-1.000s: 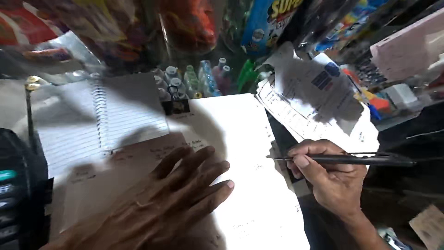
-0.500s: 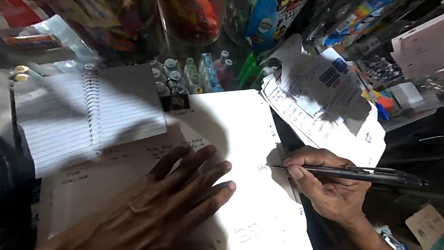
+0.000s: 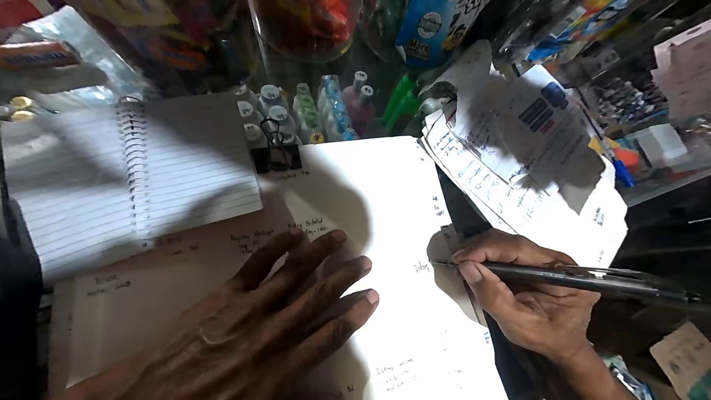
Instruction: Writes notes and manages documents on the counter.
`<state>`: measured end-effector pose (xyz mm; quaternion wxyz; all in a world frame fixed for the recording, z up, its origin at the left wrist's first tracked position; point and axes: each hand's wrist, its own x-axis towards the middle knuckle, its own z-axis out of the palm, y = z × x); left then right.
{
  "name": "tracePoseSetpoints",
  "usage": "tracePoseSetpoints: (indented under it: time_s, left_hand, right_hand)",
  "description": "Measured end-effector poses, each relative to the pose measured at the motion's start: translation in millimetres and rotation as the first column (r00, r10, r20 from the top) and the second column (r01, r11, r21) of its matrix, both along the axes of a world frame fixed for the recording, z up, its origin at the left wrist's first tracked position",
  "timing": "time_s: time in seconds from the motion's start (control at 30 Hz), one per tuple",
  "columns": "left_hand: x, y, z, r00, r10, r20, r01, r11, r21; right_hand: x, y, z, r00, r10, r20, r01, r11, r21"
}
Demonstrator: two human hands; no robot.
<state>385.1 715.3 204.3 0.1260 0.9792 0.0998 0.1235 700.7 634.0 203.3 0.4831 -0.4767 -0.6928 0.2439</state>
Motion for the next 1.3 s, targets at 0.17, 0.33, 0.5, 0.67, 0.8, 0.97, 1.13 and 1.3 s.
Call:
tracePoseSetpoints:
  time_s: [0.17, 0.33, 0.5, 0.67, 0.8, 0.97, 1.13, 1.3]
  left_hand:
    - [-0.7, -0.4, -1.0, 1.000, 0.000, 0.000, 0.000, 1.000, -0.014]
    - [-0.5, -0.3, -0.8, 1.000, 0.001, -0.005, -0.001, 1.000, -0.006]
    - [-0.2, 1.0, -0.8, 1.000, -0.008, -0.009, 0.008, 1.000, -0.006]
    - [0.1, 1.9, -0.6, 1.000, -0.010, -0.007, 0.010, 1.000, -0.015]
    - [0.2, 1.6, -0.6, 1.000, -0.008, -0.007, 0.008, 1.000, -0.016]
    - [-0.3, 1.1, -0.2, 1.000, -0.006, -0.018, 0.005, 1.000, -0.014]
    - [-0.5, 1.4, 0.0, 1.000, -0.011, -0.023, 0.010, 1.000, -0.017]
    - [-0.8, 1.0, -0.5, 1.000, -0.008, -0.016, 0.008, 1.000, -0.017]
  right_hand:
    - [0.3, -0.2, 1.6, 1.000, 0.013, 0.000, -0.013, 1.000, -0.012]
    - [0.2, -0.9, 0.5, 1.000, -0.003, -0.001, 0.003, 1.000, -0.002]
    - [0.4, -1.0, 1.0, 1.000, -0.020, -0.002, 0.020, 1.000, -0.004]
    - [0.9, 0.2, 1.4, 1.000, -0.006, -0.015, 0.006, 1.000, 0.001]
    - [0.2, 0.8, 1.5, 1.000, -0.016, -0.019, 0.016, 1.000, -0.001]
    - [1.4, 0.3, 1.5, 1.000, -0.003, -0.011, 0.003, 1.000, -0.004]
    - [2.9, 0.5, 1.9, 1.000, 0.015, -0.012, -0.015, 1.000, -0.016]
    - [1.5, 1.2, 1.9, 1.000, -0.008, -0.013, 0.008, 1.000, -0.005]
